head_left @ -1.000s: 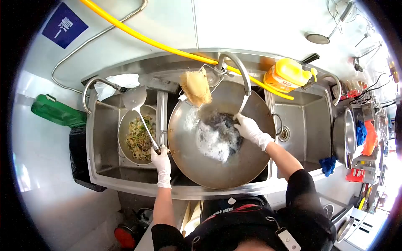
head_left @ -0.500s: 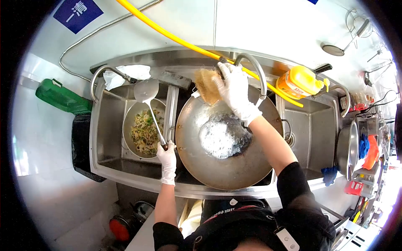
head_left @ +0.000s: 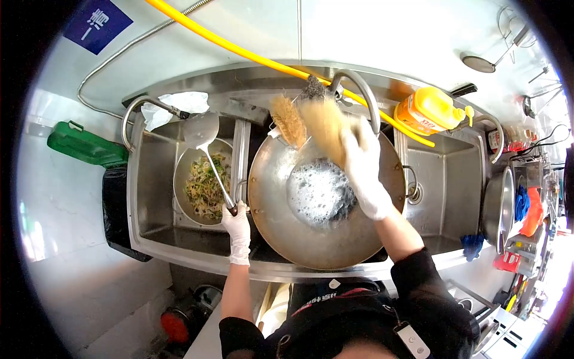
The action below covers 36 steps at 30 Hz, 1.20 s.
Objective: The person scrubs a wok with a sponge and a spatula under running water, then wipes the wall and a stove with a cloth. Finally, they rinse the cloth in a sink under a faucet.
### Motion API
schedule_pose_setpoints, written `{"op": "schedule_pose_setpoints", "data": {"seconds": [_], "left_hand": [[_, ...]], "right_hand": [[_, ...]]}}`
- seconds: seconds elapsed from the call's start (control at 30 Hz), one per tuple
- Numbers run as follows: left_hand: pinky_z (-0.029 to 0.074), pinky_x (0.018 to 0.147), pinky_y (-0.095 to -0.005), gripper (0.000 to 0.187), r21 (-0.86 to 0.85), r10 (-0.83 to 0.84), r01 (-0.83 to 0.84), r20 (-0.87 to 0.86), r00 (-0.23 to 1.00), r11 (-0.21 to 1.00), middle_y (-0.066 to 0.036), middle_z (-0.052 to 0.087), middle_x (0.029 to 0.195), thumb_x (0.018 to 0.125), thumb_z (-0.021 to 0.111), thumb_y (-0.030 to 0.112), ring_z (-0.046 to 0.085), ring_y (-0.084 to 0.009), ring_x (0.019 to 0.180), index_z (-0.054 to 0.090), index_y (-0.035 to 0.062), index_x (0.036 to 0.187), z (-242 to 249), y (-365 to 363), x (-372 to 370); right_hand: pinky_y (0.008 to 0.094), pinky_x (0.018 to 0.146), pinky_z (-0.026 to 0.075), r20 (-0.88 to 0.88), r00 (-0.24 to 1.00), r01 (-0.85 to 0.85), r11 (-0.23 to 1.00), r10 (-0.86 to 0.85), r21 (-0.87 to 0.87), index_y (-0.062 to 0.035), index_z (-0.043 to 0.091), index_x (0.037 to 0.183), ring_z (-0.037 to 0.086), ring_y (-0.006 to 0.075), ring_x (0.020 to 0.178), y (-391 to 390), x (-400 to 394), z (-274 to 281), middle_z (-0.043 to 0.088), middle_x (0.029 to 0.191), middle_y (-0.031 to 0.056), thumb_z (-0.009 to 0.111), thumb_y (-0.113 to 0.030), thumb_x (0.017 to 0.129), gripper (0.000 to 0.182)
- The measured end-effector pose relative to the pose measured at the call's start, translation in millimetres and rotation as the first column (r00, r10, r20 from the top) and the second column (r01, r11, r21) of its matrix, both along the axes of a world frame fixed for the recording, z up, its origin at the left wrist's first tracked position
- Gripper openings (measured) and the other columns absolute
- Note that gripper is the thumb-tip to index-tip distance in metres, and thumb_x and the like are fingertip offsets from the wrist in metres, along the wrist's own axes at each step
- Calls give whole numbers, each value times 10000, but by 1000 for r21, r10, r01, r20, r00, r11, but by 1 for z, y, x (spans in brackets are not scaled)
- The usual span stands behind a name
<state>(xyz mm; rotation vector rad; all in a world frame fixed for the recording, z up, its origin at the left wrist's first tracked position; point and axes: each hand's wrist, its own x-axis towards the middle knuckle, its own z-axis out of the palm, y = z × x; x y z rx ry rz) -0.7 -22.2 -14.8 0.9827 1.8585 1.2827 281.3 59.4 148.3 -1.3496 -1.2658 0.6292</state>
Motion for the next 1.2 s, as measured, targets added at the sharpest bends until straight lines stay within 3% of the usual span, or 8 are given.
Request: {"op": "schedule_pose_setpoints", "data": {"seconds": [0.1, 0.23, 0.27, 0.57, 0.7, 0.83, 1.03, 1.2], "left_hand": [[464, 563, -251, 119, -8, -7, 7, -42, 999, 1000, -13, 568, 674, 850, 605, 58, 548, -95, 568, 504, -6, 849, 1, 2, 0], [490, 608, -257, 96, -38, 9, -6, 70, 998, 999, -24, 564, 710, 863, 574, 28, 557, -107, 601, 480, 8, 868, 0, 2, 0], [490, 608, -256, 95, -39, 12, -9, 74, 997, 999, -25, 566, 710, 863, 573, 27, 558, -106, 603, 480, 8, 868, 2, 2, 2], [492, 595, -250, 111, 29, 26, -30, 134, 991, 999, -39, 587, 695, 856, 593, 41, 566, -100, 597, 494, -7, 871, -6, 2, 1], [497, 593, -266, 133, -7, 65, -65, 144, 987, 998, -49, 565, 685, 857, 579, 16, 565, -119, 571, 450, 25, 829, -4, 5, 4], [500, 588, -268, 130, -15, 42, -41, 114, 993, 999, -54, 566, 675, 857, 572, 13, 569, -129, 568, 446, 29, 832, 2, 9, 6], [501, 572, -267, 124, -7, 11, -11, 125, 992, 1000, -53, 565, 668, 854, 572, 8, 568, -135, 552, 452, 34, 838, -2, 7, 2], [507, 568, -262, 123, 15, 37, -41, 168, 985, 999, -48, 560, 682, 854, 591, 16, 580, -131, 580, 470, 18, 871, -8, 7, 0]], "right_hand": [[358, 719, 503, 597, 802, -74, 988, -21, 135, -32, 553, 994, 591, 302, 878, -60, 24, -64, 597, 956, 149, 565, -36, 783, 211], [396, 802, 495, 756, 473, 133, 811, 453, -569, -34, 479, 1197, 546, 358, 990, -120, 56, -229, 456, 1214, 208, 528, -47, 769, 432], [409, 811, 490, 882, 302, 36, 920, 361, -389, -14, 435, 1252, 510, 393, 1028, -121, 60, -263, 415, 1234, 223, 505, -50, 779, 480], [464, 930, 365, 397, 884, 250, 967, -248, 47, 17, 468, 1162, 437, 432, 1080, 39, -71, -255, 470, 1154, 252, 579, -82, 760, 428], [429, 884, 400, 247, 947, -191, 978, 207, -88, -28, 515, 1112, 471, 388, 1015, 4, -124, -245, 513, 1071, 209, 580, -93, 789, 336], [417, 834, 422, -23, 761, -647, 756, 648, -102, -41, 542, 1002, 497, 351, 989, -70, -128, -215, 509, 1082, 183, 562, -83, 815, 193], [416, 843, 452, 235, 352, -743, 423, 906, -519, -43, 621, 917, 562, 325, 972, -160, -17, -191, 572, 1020, 130, 587, -269, 832, 243], [396, 822, 416, 715, 9, -15, 716, 699, -698, -94, 631, 899, 531, 265, 973, -147, 116, -173, 560, 1037, 105, 565, -139, 731, 186]]}}
